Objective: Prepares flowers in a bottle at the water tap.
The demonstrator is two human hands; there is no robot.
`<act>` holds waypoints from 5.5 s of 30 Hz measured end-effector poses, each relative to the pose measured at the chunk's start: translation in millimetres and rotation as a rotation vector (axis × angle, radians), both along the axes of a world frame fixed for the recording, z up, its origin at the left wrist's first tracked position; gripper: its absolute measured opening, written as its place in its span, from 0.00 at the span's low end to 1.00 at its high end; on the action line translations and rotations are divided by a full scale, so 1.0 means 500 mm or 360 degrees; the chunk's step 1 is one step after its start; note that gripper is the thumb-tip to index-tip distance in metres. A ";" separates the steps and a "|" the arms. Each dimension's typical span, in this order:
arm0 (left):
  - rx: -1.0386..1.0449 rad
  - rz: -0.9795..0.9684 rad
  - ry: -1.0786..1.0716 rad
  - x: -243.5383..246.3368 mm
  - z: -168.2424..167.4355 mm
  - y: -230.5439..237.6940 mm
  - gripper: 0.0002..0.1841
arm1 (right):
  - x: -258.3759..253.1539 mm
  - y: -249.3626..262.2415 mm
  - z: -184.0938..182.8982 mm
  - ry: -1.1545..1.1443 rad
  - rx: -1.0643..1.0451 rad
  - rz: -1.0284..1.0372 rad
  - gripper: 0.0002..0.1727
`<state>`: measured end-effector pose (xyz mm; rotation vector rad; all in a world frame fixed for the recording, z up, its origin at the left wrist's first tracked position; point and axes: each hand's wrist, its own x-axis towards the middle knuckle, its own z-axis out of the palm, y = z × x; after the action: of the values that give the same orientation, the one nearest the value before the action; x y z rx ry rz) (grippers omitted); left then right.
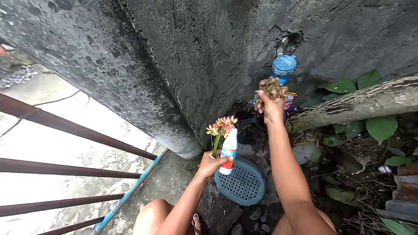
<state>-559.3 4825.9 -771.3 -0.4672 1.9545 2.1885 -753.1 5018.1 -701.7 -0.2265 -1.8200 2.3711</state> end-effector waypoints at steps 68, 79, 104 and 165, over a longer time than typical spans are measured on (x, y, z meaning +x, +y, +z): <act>0.0213 0.0079 0.0339 -0.020 0.038 0.142 0.10 | 0.469 0.863 -0.466 -0.1986 0.2847 0.0231 0.39; 0.0191 0.0095 0.0292 -0.020 0.030 0.135 0.09 | 0.420 0.851 -0.478 -0.2059 0.3320 0.0692 0.15; 0.0301 0.0000 0.0377 -0.003 0.060 0.109 0.10 | 0.387 0.707 -0.389 -0.1963 0.2411 0.0005 0.37; 0.0349 -0.0051 0.0437 0.002 0.090 0.083 0.10 | 0.348 0.702 -0.408 -0.2033 0.2973 0.0311 0.23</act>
<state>-558.3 4867.3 -726.1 -0.1061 1.7941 2.5204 -579.3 5369.3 -905.8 -1.2922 -3.4353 -0.5889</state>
